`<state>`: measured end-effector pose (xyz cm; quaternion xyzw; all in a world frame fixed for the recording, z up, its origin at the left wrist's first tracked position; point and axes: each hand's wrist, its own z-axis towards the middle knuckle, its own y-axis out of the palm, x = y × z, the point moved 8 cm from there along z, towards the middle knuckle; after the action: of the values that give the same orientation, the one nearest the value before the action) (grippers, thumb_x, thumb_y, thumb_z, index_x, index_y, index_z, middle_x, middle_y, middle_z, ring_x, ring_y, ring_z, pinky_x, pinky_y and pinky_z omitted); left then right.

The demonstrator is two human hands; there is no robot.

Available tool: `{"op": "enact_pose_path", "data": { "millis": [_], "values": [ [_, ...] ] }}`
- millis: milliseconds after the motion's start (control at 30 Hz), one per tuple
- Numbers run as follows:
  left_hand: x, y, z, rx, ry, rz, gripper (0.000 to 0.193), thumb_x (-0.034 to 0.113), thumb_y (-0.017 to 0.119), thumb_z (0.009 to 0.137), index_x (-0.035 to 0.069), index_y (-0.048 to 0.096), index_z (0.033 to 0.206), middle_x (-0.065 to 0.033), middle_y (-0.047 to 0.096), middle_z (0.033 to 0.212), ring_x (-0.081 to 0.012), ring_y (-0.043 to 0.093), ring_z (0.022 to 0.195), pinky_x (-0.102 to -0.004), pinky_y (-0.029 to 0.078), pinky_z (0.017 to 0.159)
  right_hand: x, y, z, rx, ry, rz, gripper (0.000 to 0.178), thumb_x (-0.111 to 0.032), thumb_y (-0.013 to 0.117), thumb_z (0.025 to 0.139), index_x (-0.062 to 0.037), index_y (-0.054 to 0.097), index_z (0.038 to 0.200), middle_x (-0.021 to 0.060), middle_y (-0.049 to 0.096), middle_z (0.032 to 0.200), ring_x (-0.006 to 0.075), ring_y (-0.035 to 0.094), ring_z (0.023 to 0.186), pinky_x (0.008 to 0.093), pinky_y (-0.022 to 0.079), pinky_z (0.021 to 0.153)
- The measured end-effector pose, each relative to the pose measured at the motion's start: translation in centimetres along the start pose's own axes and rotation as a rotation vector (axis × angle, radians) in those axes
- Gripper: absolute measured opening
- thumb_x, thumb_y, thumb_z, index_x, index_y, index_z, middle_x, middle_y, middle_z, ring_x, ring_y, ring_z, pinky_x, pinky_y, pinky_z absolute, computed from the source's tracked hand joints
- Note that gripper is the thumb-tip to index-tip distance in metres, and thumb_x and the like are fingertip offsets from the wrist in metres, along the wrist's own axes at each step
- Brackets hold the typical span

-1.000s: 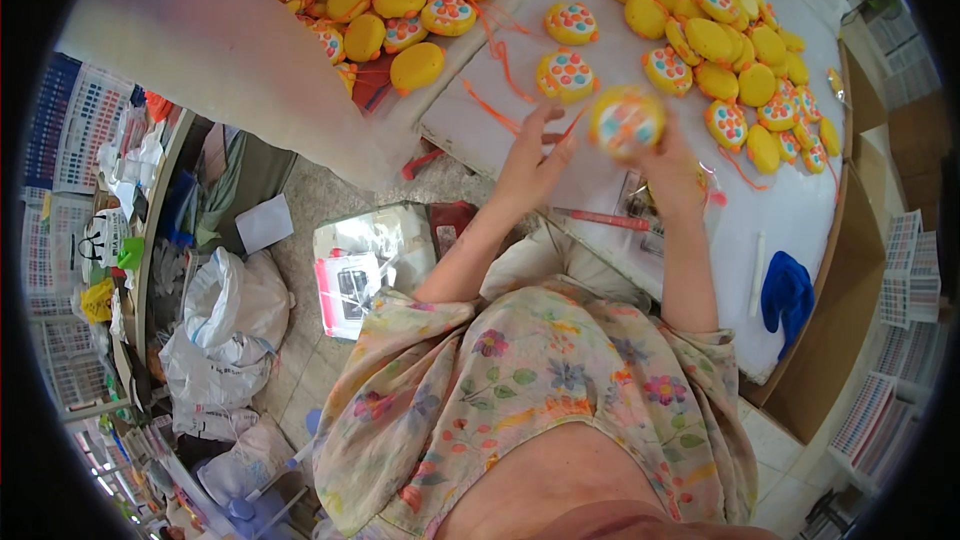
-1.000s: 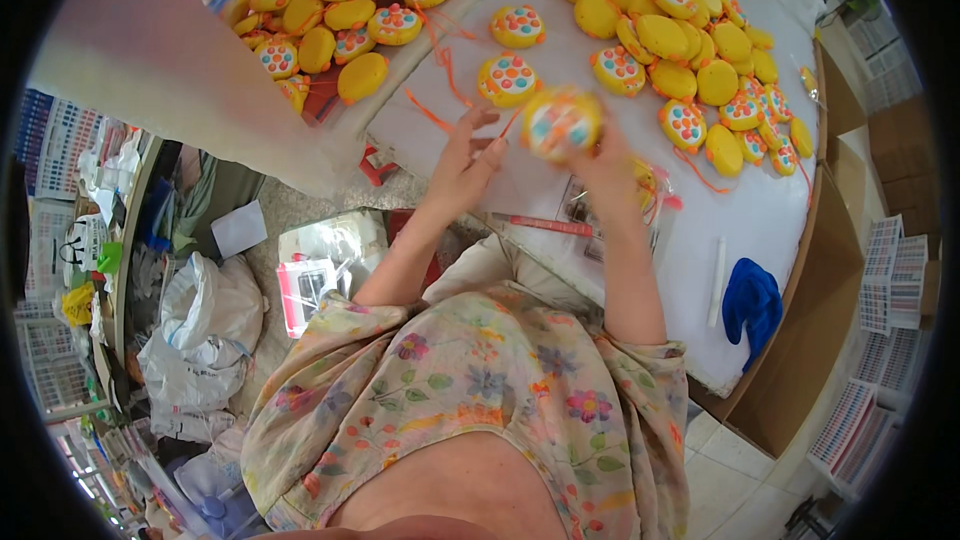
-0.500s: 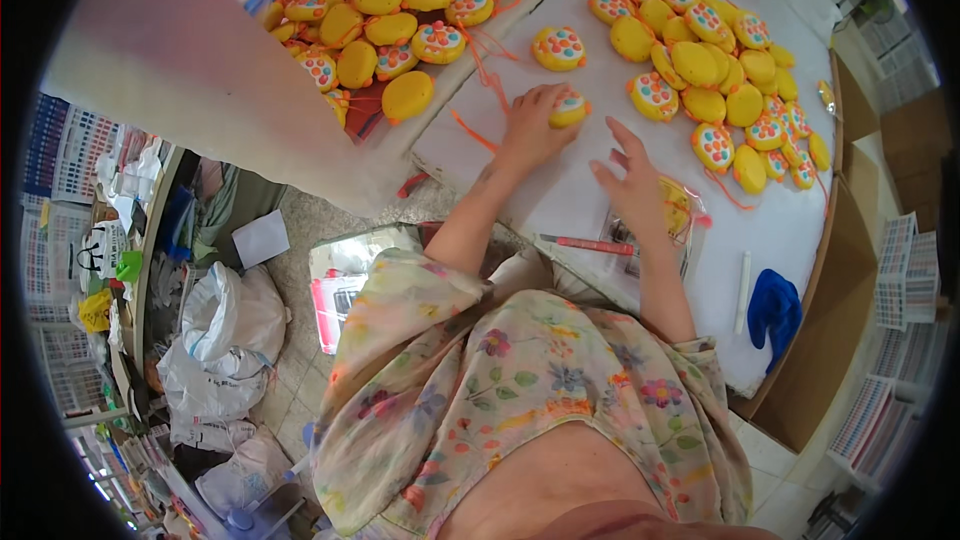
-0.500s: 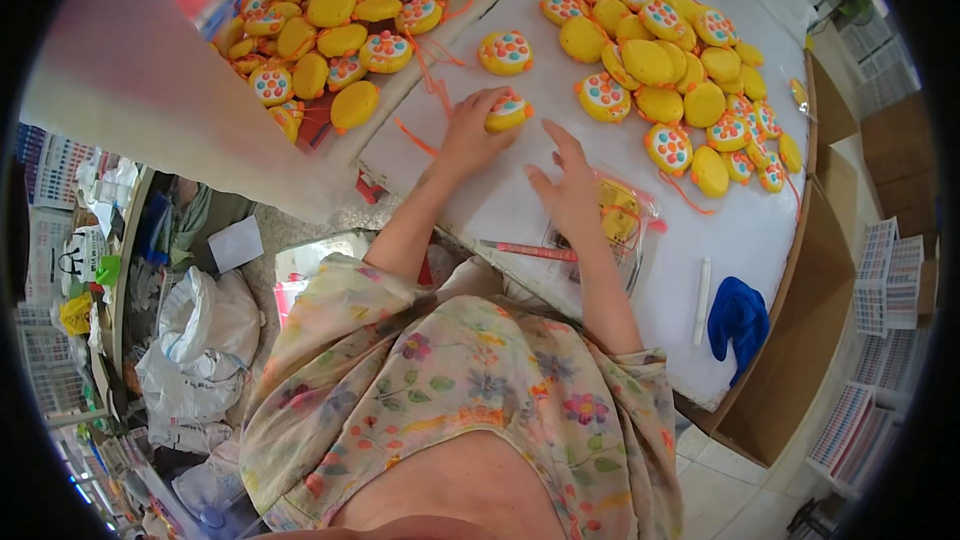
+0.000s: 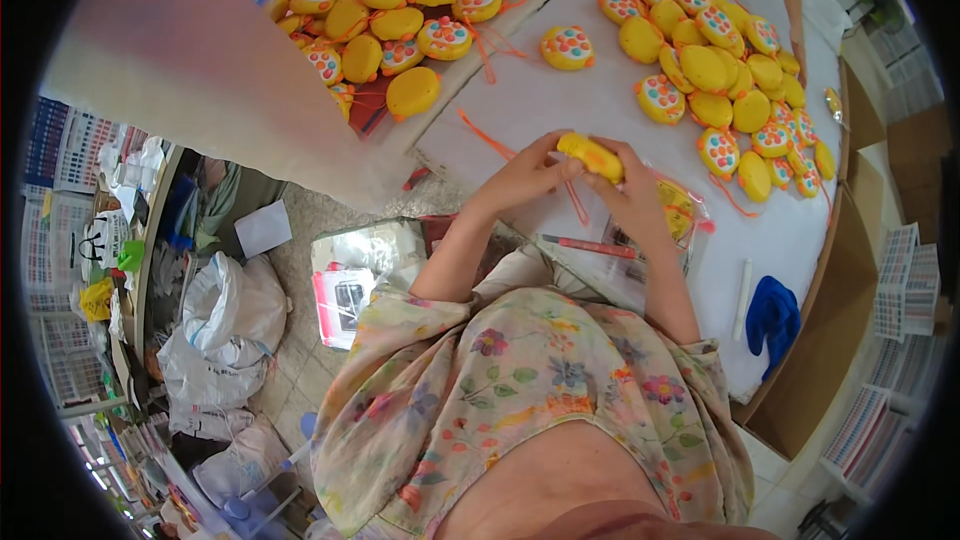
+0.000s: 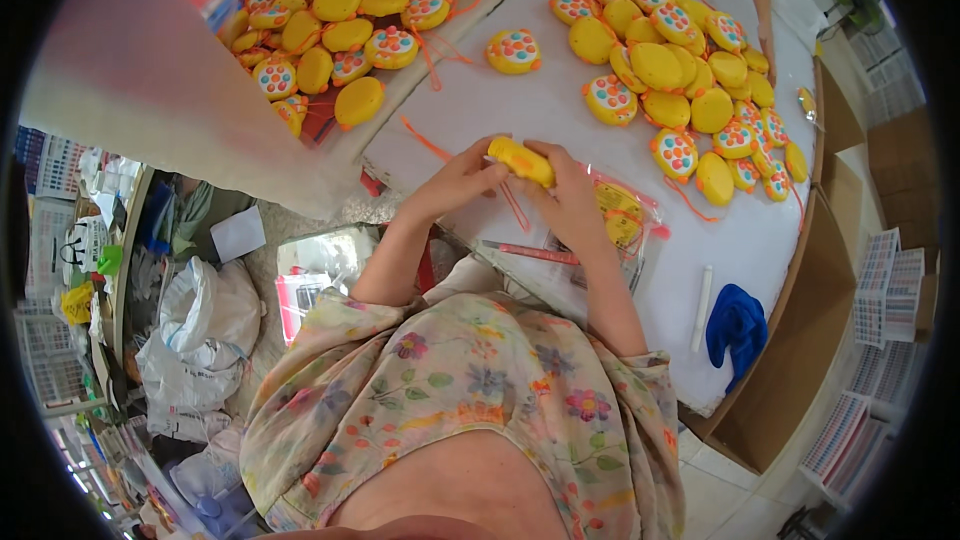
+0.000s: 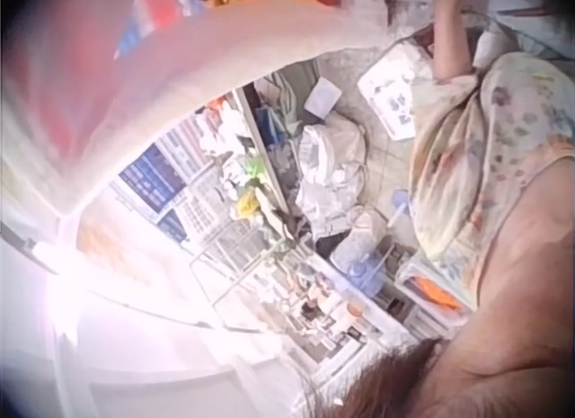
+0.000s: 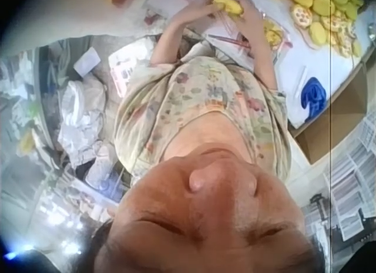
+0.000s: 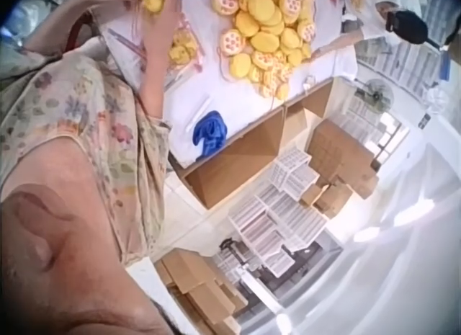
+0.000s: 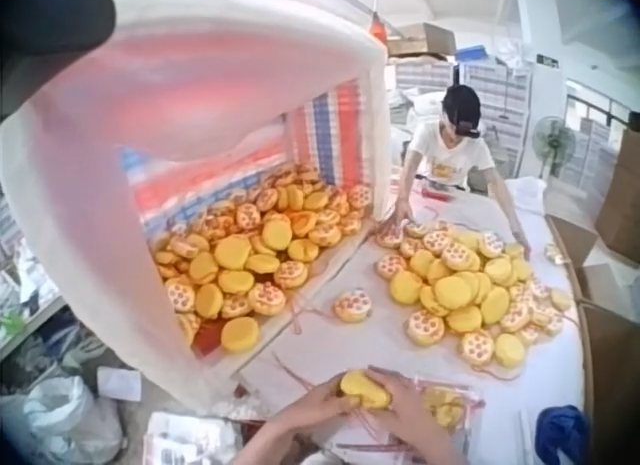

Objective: Sorting and inspecting yellow round toys with floral patterns on a table in a factory setting.

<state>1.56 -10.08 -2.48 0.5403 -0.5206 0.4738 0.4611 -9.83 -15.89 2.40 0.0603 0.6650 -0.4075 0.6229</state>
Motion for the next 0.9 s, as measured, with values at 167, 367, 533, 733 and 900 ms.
{"op": "enact_pose_path", "data": {
  "millis": [167,367,533,733,900],
  "values": [
    [2.7,0.8,0.2,0.088,0.204,-0.099,0.059,0.031,0.057,0.091,0.004,0.033,0.137,-0.0091,0.048,0.124,-0.0162,0.051,0.107,-0.0313,0.046,0.089,1.2,-0.2,-0.7,0.052,0.281,0.483,0.038,-0.031,0.048,0.095,-0.0062,0.048,0.125,0.0050,0.057,0.108,0.0131,0.055,0.098,0.0263,0.044,0.087],
    [3.9,2.5,-0.6,0.174,0.220,-0.174,0.086,0.016,0.077,0.072,0.008,0.026,0.141,-0.0121,0.051,0.119,-0.0155,0.051,0.106,-0.0279,0.045,0.088,1.3,-0.7,-0.3,0.171,0.118,0.482,0.042,-0.036,0.040,0.098,-0.0049,0.047,0.126,0.0063,0.055,0.113,0.0108,0.050,0.104,0.0231,0.040,0.090],
    [3.9,2.3,-0.6,0.252,0.203,-0.125,0.096,0.008,0.079,0.064,0.008,0.023,0.142,-0.0108,0.051,0.118,-0.0151,0.052,0.105,-0.0280,0.046,0.088,0.8,-0.8,-0.2,0.205,0.039,0.389,0.042,-0.035,0.039,0.099,-0.0045,0.047,0.126,0.0060,0.054,0.115,0.0109,0.049,0.105,0.0235,0.038,0.093],
    [4.0,1.9,-0.9,0.170,0.284,-0.267,0.076,0.012,0.067,0.081,0.008,0.022,0.142,-0.0097,0.049,0.118,-0.0146,0.051,0.104,-0.0275,0.045,0.088,0.5,-0.3,-0.2,0.163,0.136,0.600,0.040,-0.034,0.038,0.099,-0.0080,0.045,0.128,0.0064,0.054,0.114,0.0118,0.055,0.100,0.0246,0.053,0.072],
    [3.7,1.5,-0.8,0.140,0.339,-0.192,0.066,0.022,0.057,0.091,0.008,0.019,0.143,-0.0103,0.046,0.121,-0.0154,0.050,0.105,-0.0274,0.045,0.088,0.9,0.7,-0.2,0.042,0.248,0.687,0.042,-0.024,0.055,0.091,-0.0075,0.043,0.129,0.0080,0.053,0.116,0.0124,0.059,0.091,0.0246,0.054,0.057]
  ]
}}
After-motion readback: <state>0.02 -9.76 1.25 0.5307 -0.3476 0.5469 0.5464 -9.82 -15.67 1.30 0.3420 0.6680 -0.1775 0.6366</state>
